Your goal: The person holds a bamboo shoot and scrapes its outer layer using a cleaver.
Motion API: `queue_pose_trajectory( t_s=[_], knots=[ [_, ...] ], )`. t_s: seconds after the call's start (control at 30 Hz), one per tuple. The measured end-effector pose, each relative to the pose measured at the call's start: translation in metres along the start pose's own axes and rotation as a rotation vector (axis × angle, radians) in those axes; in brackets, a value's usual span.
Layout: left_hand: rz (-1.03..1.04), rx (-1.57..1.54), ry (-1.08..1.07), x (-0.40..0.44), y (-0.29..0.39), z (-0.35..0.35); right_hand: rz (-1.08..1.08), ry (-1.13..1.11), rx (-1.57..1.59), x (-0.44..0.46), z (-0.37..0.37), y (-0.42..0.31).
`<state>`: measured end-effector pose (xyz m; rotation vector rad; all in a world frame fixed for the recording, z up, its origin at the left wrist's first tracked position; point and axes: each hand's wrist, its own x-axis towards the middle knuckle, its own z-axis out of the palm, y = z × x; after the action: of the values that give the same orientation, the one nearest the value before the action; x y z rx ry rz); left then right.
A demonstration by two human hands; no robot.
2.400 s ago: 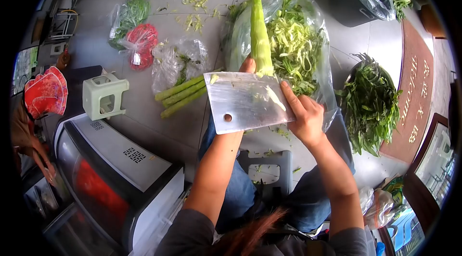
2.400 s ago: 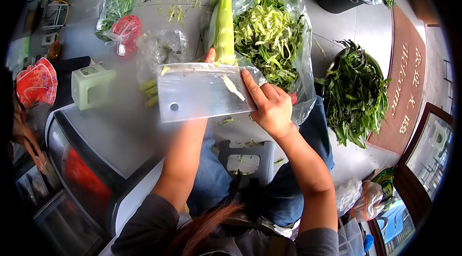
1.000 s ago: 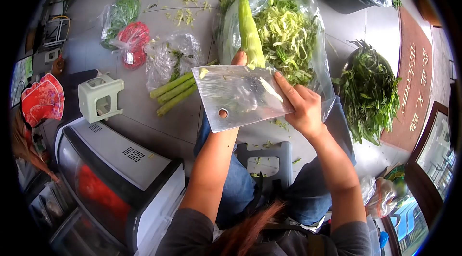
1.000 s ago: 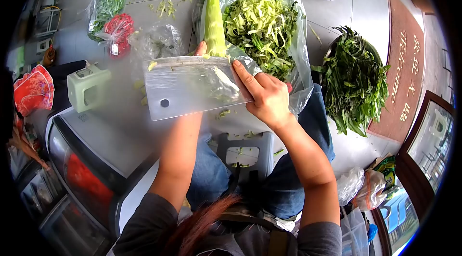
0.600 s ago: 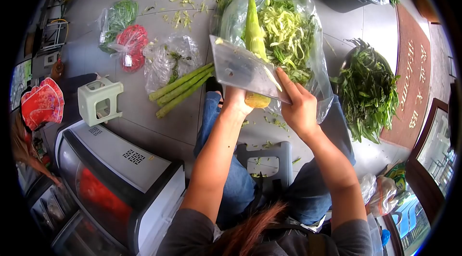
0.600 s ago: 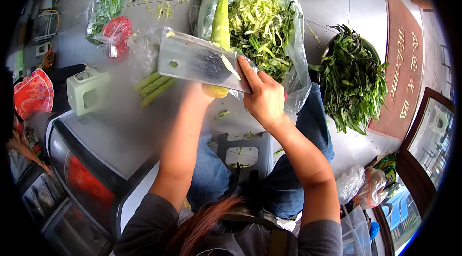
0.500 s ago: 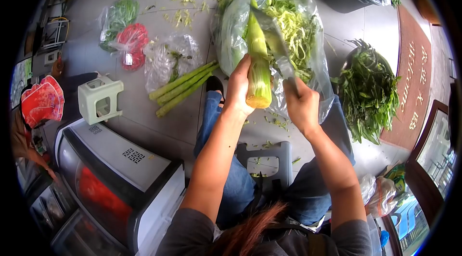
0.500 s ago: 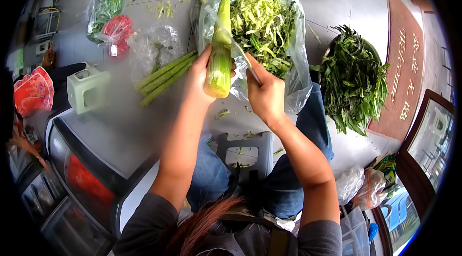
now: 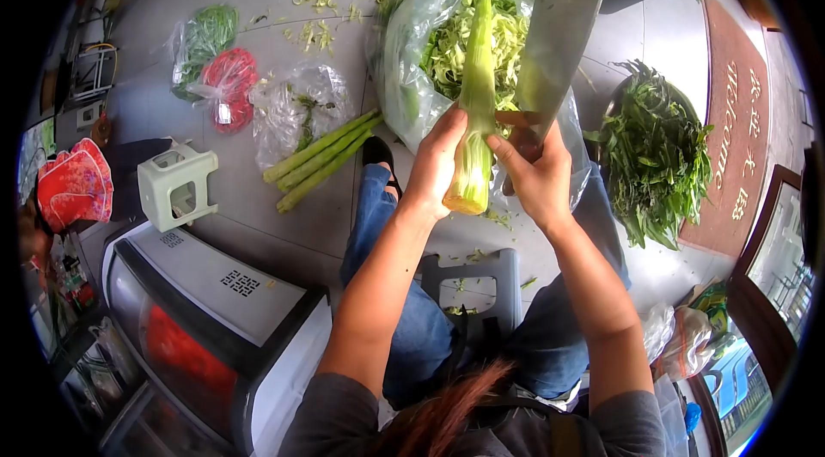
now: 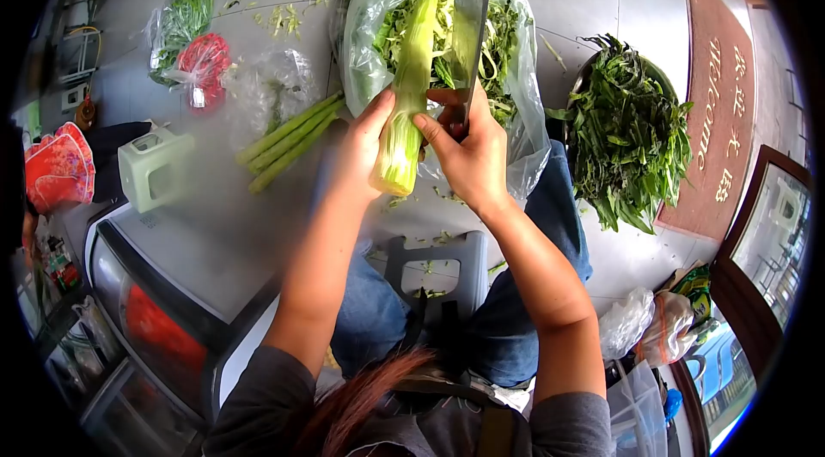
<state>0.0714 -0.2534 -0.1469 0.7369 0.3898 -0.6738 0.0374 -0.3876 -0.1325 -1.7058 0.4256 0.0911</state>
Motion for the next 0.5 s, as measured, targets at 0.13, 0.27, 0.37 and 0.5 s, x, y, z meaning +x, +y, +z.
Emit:
queue_pose_trajectory(
  t_s=[0.13,0.27,0.37,0.5],
  knots=[
    [-0.020,0.070,-0.038,-0.0009,0.0008,-0.0042,-0.036,0.057,-0.044,-0.0008,-0.0028,0.0002],
    [-0.006,0.025,-0.072,0.0002,-0.0013,-0.0049,-0.153,0.066,-0.128,-0.0019,-0.0033,-0.0022],
    [0.016,0.058,-0.048,0.0014,0.0000,-0.0043,-0.265,0.097,-0.128,-0.0011,0.0005,-0.0048],
    [0.031,0.108,-0.035,0.0018,0.0006,-0.0060,-0.228,0.067,-0.081,-0.0035,0.0004,-0.0066]
  ],
)
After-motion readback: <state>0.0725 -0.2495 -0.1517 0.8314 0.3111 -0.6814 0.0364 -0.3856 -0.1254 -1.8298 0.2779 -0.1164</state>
